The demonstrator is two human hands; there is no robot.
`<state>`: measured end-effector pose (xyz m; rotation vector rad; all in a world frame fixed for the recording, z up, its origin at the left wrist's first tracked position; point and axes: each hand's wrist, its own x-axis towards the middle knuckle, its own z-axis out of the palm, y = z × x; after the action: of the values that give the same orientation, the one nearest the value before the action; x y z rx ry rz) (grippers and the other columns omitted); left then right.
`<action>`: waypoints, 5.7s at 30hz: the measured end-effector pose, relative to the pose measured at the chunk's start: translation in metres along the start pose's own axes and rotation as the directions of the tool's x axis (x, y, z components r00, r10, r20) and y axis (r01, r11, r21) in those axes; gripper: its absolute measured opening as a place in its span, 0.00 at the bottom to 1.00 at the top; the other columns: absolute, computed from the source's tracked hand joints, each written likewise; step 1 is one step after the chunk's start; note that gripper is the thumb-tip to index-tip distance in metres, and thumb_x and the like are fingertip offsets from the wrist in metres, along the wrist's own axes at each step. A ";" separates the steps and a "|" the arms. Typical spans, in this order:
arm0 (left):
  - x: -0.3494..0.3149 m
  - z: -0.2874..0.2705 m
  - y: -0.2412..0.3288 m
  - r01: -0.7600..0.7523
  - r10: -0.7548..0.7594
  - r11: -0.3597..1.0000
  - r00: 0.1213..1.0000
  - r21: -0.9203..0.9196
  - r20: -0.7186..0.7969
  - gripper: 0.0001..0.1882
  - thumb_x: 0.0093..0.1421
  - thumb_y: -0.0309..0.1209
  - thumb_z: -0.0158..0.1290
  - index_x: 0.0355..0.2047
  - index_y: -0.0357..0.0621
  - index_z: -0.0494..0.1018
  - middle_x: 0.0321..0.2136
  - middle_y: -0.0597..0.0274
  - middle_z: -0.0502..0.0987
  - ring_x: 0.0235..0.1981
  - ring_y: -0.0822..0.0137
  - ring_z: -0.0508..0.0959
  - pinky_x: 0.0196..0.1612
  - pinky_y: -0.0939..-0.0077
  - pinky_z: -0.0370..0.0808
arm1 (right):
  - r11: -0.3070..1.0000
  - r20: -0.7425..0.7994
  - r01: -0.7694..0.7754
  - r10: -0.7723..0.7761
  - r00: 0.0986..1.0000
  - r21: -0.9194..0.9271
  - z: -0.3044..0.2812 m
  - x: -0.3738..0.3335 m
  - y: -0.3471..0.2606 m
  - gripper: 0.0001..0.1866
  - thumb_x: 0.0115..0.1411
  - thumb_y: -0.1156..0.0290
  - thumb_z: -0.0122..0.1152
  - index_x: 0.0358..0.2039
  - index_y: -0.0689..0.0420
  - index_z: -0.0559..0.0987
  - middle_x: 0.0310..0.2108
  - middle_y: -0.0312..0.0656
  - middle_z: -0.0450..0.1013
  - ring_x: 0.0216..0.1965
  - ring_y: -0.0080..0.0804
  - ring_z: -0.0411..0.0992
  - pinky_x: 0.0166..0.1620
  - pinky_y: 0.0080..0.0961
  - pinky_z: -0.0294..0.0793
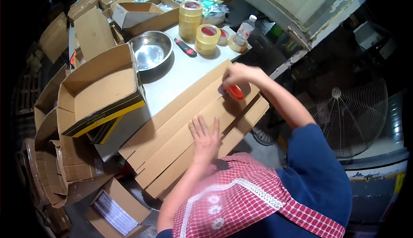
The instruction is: The person organizes furniture hardware components including metal rails and bagged screws into cardboard boxes, then seals the boxes using a tape dispenser.
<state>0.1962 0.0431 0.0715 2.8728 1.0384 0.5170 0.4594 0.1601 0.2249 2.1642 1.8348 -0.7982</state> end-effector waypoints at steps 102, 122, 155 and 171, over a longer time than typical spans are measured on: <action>-0.087 -0.042 -0.057 0.176 -0.185 0.981 0.972 0.076 0.146 0.66 0.44 0.52 0.72 0.72 0.30 0.47 0.66 0.36 0.59 0.68 0.37 0.59 0.72 0.36 0.49 | 0.731 0.078 0.015 -0.094 0.993 0.682 0.161 -0.176 -0.123 0.27 0.50 0.57 0.75 0.47 0.62 0.86 0.43 0.49 0.83 0.45 0.32 0.80 0.53 0.27 0.76; -0.164 -0.041 0.036 0.826 -0.821 0.551 0.562 0.117 -0.101 0.41 0.62 0.35 0.54 0.75 0.49 0.54 0.75 0.52 0.52 0.75 0.49 0.53 0.73 0.38 0.45 | 0.555 -0.416 0.815 -0.789 0.452 -0.167 0.060 0.091 0.033 0.16 0.53 0.80 0.61 0.42 0.56 0.84 0.43 0.45 0.79 0.48 0.49 0.74 0.51 0.38 0.75; 0.051 -0.035 0.034 0.645 -0.653 0.757 0.748 -0.102 -0.118 0.18 0.59 0.22 0.55 0.50 0.42 0.78 0.61 0.50 0.70 0.67 0.40 0.64 0.70 0.35 0.51 | 0.903 0.558 0.220 -0.404 0.724 0.369 0.054 0.117 0.084 0.23 0.62 0.55 0.64 0.45 0.65 0.83 0.39 0.51 0.81 0.45 0.41 0.78 0.51 0.36 0.73; 0.172 0.040 -0.016 0.782 -0.463 0.245 0.613 -0.573 0.640 0.11 0.61 0.34 0.57 0.39 0.41 0.82 0.37 0.50 0.82 0.39 0.54 0.82 0.46 0.63 0.76 | 0.819 0.148 0.398 -0.492 0.858 0.412 0.061 0.092 0.097 0.20 0.63 0.53 0.65 0.29 0.60 0.82 0.29 0.46 0.77 0.38 0.45 0.72 0.46 0.39 0.71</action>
<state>0.3228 0.1668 0.0822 1.4003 1.2951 0.2693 0.5433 0.1888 0.1087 1.6984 2.2291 -1.5534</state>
